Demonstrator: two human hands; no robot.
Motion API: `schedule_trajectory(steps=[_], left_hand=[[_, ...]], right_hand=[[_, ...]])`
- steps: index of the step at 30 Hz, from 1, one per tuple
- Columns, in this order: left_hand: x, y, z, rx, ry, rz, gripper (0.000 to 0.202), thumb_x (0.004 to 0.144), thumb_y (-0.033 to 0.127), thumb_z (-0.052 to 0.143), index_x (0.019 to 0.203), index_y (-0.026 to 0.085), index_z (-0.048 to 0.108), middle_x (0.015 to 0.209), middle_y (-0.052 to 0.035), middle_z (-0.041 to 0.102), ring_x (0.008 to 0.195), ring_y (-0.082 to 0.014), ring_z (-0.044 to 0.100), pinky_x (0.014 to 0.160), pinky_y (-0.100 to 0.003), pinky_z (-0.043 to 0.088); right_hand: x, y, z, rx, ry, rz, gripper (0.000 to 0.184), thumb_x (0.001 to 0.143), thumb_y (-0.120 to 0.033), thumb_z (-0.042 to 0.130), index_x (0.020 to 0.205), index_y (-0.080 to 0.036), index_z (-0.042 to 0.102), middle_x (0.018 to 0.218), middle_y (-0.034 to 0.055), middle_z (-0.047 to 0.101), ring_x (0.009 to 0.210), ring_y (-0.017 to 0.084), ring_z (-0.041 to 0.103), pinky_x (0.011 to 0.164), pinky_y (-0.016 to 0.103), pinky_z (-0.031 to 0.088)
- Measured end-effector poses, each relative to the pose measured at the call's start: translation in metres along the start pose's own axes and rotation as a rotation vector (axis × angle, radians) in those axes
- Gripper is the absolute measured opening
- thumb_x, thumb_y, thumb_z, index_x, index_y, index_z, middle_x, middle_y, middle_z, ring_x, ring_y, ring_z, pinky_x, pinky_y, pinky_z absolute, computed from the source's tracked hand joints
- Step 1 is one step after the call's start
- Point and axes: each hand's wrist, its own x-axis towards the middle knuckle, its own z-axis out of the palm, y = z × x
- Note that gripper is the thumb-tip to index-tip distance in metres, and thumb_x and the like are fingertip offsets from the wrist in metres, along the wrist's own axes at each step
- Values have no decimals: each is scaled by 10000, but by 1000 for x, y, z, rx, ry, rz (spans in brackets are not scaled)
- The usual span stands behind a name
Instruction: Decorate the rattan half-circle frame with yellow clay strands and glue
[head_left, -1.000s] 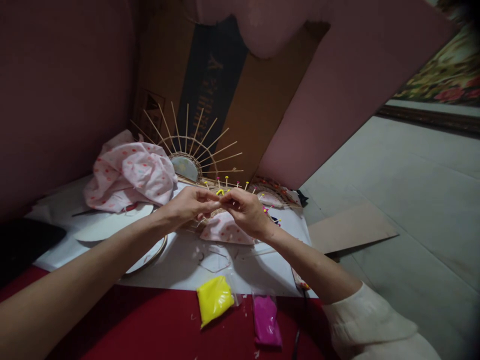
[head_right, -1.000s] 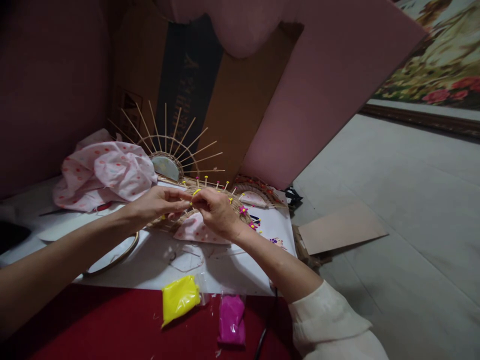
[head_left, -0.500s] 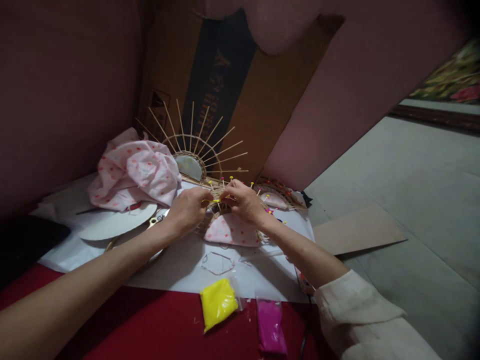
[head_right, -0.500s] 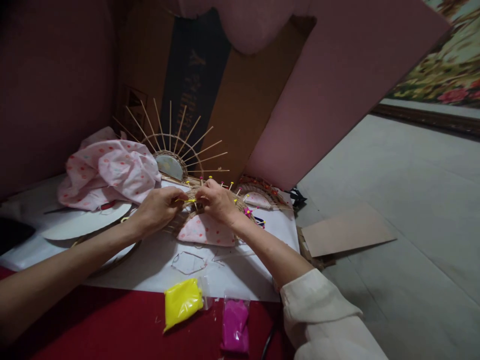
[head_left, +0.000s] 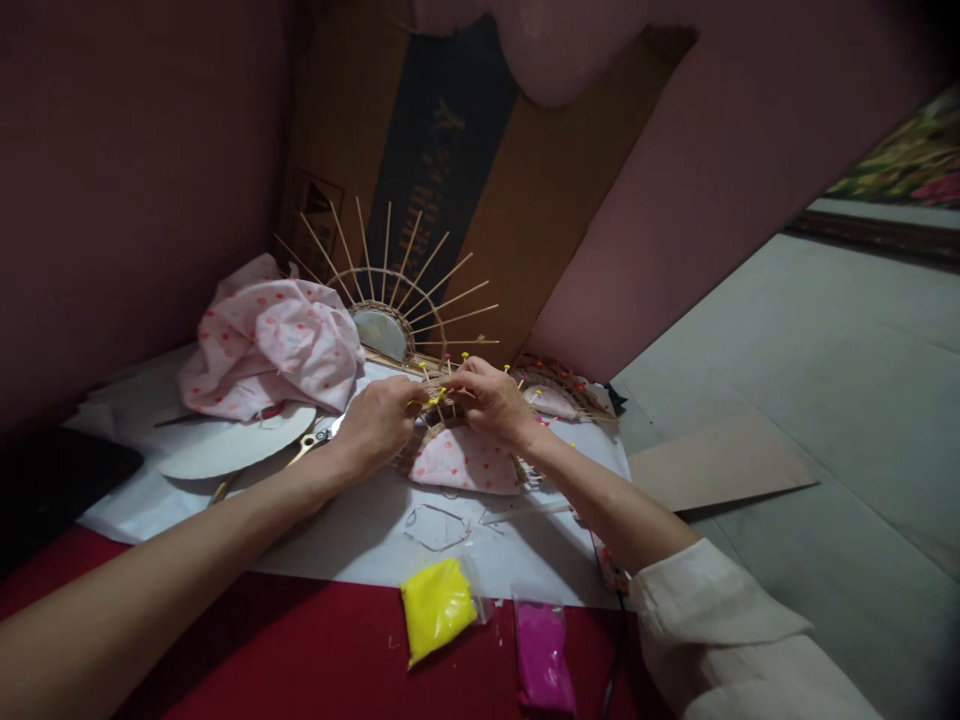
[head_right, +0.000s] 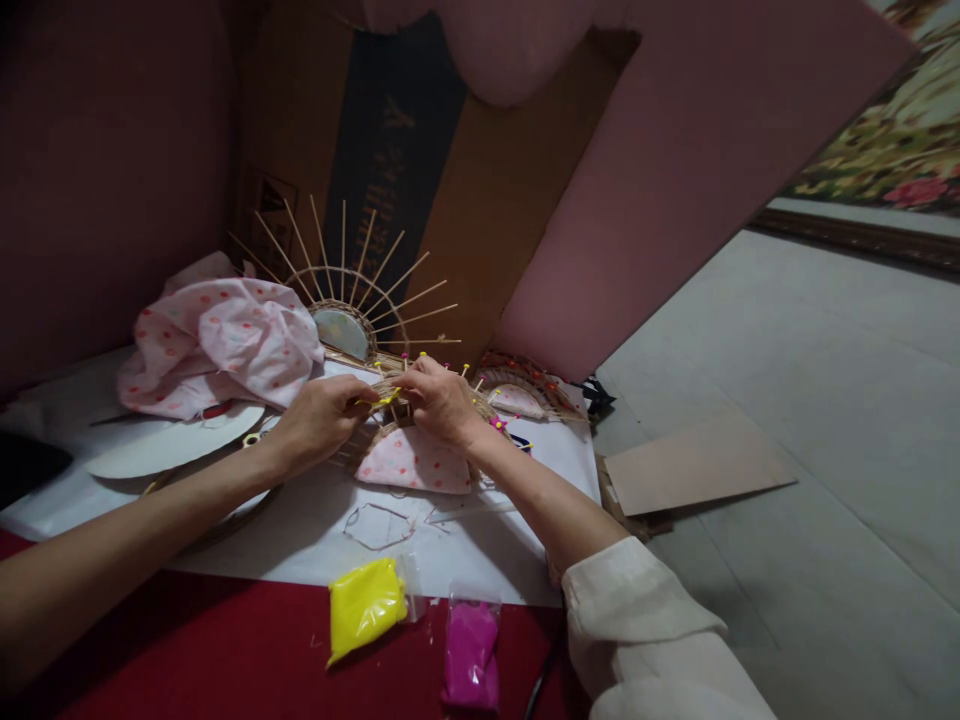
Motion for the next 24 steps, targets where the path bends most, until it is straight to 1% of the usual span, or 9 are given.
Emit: schedule_trajectory(steps=[3, 6, 10, 14, 16, 20, 24], left_hand=[[1, -1, 2, 9, 27, 14, 263, 772, 165, 482, 901, 184, 711, 858, -57, 688, 753, -172, 581, 684, -276, 416], [1, -3, 3, 1, 35, 22, 259, 764, 148, 488, 884, 188, 714, 835, -51, 689, 736, -163, 578, 672, -272, 416], [1, -3, 3, -6, 29, 16, 267, 763, 150, 495, 904, 194, 718, 828, -54, 686, 715, -159, 574, 650, -272, 409], [1, -4, 3, 9, 41, 25, 245, 772, 167, 494, 874, 185, 716, 818, -56, 686, 717, -168, 575, 657, -285, 409], [1, -4, 4, 3, 47, 24, 247, 769, 160, 493, 878, 179, 713, 832, -60, 690, 733, -170, 581, 672, -287, 414], [1, -5, 4, 0, 44, 23, 247, 769, 156, 495, 881, 181, 713, 837, -58, 694, 727, -166, 582, 668, -286, 413], [1, -4, 3, 5, 46, 23, 246, 772, 157, 494, 877, 183, 715, 831, -56, 694, 723, -167, 579, 667, -289, 408]], right_hand=[[-2, 1, -1, -6, 14, 26, 167, 802, -67, 571, 881, -193, 648, 857, 2, 547, 727, 108, 513, 630, 213, 355], [-2, -1, -1, -90, -22, 26, 125, 811, -90, 565, 843, -190, 631, 863, 2, 555, 718, 111, 508, 624, 216, 336], [1, -7, -1, -249, -73, 21, 126, 825, -105, 548, 870, -190, 629, 911, 21, 575, 747, 128, 511, 613, 233, 311], [4, -10, -1, -348, -87, 15, 145, 873, -135, 508, 903, -202, 632, 928, 27, 583, 745, 131, 506, 591, 241, 283], [5, -11, -2, -369, -89, 20, 148, 885, -146, 500, 902, -202, 636, 927, 27, 584, 742, 129, 506, 582, 244, 275], [6, -12, -5, -340, -109, 14, 136, 881, -162, 528, 926, -211, 647, 962, 21, 584, 775, 121, 516, 589, 234, 294], [8, -11, -5, -361, -136, -4, 187, 881, -138, 505, 906, -240, 660, 976, 12, 584, 807, 120, 523, 589, 229, 304]])
